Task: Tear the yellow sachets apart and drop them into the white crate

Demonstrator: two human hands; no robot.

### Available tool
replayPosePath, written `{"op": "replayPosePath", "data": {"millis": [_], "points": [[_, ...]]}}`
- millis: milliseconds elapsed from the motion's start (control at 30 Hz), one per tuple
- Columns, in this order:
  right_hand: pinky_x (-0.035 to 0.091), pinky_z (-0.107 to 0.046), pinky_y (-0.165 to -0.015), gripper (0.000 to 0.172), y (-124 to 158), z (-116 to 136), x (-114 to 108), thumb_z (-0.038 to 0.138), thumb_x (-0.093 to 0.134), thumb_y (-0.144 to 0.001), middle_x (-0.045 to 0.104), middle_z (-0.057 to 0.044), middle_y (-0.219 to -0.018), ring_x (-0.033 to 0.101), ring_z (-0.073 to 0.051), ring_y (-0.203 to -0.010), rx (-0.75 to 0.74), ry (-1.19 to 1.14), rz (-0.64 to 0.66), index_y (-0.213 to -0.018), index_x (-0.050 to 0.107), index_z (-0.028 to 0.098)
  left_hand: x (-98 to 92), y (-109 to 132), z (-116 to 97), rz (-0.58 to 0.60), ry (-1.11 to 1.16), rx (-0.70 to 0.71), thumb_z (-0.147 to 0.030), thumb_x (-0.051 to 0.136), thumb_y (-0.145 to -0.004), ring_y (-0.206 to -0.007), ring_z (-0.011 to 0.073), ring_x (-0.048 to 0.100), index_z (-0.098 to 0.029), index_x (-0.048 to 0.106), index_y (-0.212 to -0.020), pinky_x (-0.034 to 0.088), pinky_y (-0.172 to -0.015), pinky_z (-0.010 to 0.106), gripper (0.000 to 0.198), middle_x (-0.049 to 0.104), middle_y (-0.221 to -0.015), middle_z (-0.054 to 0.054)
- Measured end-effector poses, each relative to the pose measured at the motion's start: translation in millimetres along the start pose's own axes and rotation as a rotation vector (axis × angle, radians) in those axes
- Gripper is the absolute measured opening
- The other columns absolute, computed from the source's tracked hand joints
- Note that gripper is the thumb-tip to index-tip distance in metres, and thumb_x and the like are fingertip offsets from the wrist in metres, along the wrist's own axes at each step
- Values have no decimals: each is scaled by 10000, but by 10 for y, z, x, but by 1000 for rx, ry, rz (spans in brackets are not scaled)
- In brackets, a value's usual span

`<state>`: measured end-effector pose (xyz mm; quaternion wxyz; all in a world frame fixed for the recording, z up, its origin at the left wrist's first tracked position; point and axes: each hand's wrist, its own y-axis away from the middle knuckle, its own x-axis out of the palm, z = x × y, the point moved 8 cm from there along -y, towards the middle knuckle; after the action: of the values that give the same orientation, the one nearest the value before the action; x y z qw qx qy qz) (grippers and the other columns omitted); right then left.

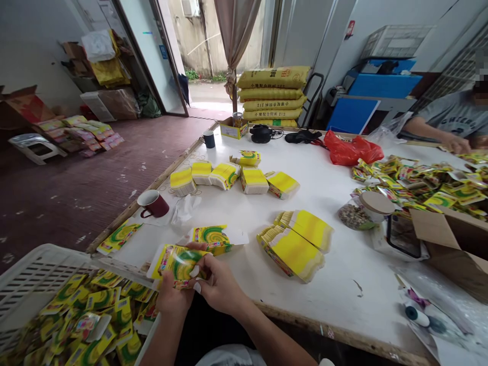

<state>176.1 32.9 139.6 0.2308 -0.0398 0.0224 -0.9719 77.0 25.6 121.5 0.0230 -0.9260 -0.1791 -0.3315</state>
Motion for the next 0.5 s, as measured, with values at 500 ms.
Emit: {"op": "replayPosePath", "data": {"millis": [500], "points": [[335,-244,-573,403,96,-130,197,264,768,-723,472,57,-790,401,-122,-654,49,-42,28,-1009,485,253,-94,-28,-290,-201,70,104,-794,806,-510,-729,166,584,-203,658,-875,556,-687,281,709,586,-793,6]]}}
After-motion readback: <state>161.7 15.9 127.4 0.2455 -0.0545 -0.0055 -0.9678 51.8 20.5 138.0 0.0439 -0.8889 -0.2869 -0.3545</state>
